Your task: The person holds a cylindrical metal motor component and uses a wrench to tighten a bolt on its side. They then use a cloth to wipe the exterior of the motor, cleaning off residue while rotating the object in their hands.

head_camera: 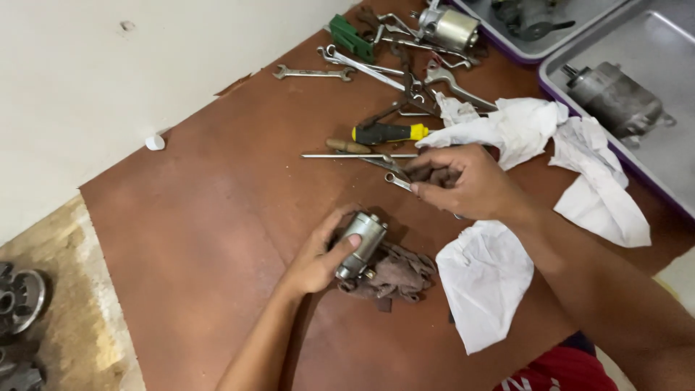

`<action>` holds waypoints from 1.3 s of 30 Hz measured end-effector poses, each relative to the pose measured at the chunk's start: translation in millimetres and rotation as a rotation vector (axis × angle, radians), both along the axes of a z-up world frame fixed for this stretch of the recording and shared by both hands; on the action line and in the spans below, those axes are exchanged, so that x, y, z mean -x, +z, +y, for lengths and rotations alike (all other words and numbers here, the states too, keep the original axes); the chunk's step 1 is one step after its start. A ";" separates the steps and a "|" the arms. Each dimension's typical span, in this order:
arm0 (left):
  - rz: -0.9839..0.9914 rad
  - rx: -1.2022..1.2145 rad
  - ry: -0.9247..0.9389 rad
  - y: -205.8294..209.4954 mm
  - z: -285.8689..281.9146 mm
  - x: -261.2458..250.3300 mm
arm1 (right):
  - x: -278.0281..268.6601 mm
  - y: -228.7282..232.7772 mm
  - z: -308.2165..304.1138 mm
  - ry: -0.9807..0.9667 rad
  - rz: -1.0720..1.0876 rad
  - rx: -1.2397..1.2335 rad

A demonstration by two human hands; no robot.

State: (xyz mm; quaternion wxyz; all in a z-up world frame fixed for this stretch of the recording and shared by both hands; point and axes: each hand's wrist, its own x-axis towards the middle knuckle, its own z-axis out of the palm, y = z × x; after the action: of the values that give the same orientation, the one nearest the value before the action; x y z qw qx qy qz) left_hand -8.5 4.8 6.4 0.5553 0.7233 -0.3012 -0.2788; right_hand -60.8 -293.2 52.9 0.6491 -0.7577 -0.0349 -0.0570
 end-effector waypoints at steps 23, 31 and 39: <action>0.043 -0.612 0.042 110.0 -26.2 -8.1 | -33.9 -21.1 33.1 0.126 -0.030 -0.110; -0.020 -0.845 -0.066 118.1 -33.6 -10.0 | -30.4 -37.3 30.6 0.275 0.107 -0.282; -0.095 -0.998 -0.100 119.2 -40.2 -3.9 | -35.5 -30.8 27.0 0.349 0.078 -0.520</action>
State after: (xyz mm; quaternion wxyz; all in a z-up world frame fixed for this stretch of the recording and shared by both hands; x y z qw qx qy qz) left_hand -4.6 -35.4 125.6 0.1136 0.8972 -0.1902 -0.3819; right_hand -25.3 -266.2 22.1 0.8220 -0.5505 -0.1236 0.0771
